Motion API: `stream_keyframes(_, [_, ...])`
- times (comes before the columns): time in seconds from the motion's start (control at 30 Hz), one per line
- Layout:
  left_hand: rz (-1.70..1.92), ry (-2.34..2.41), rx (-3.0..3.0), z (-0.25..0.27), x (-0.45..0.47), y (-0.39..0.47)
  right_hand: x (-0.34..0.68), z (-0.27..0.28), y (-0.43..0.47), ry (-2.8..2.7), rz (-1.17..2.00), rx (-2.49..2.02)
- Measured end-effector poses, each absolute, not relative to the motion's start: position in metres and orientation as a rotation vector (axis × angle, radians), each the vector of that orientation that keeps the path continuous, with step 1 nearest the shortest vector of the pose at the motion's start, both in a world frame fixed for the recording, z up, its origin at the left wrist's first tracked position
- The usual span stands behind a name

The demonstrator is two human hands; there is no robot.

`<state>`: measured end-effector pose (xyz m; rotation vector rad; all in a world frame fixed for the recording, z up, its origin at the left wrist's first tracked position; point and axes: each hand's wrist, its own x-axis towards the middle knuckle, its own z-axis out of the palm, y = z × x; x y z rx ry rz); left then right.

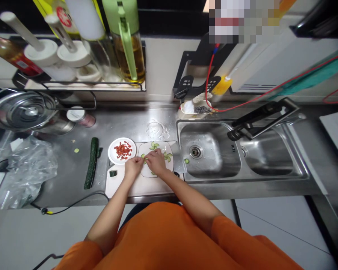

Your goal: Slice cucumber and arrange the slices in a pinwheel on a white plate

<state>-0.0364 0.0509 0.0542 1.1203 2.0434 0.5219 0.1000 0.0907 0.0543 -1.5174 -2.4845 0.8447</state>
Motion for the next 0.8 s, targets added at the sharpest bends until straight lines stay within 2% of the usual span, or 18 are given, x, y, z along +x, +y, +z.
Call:
stream_keyframes(0.53, [0.594,2.048,1.124,0.052,-0.046,0.047,0.094,0.054,0.092,-2.567,0.777,-1.534])
stream_keyframes(0.8, [0.700,1.997,1.358,0.045,-0.050,0.046,0.092,0.052,0.092,-2.550,0.795,-1.540])
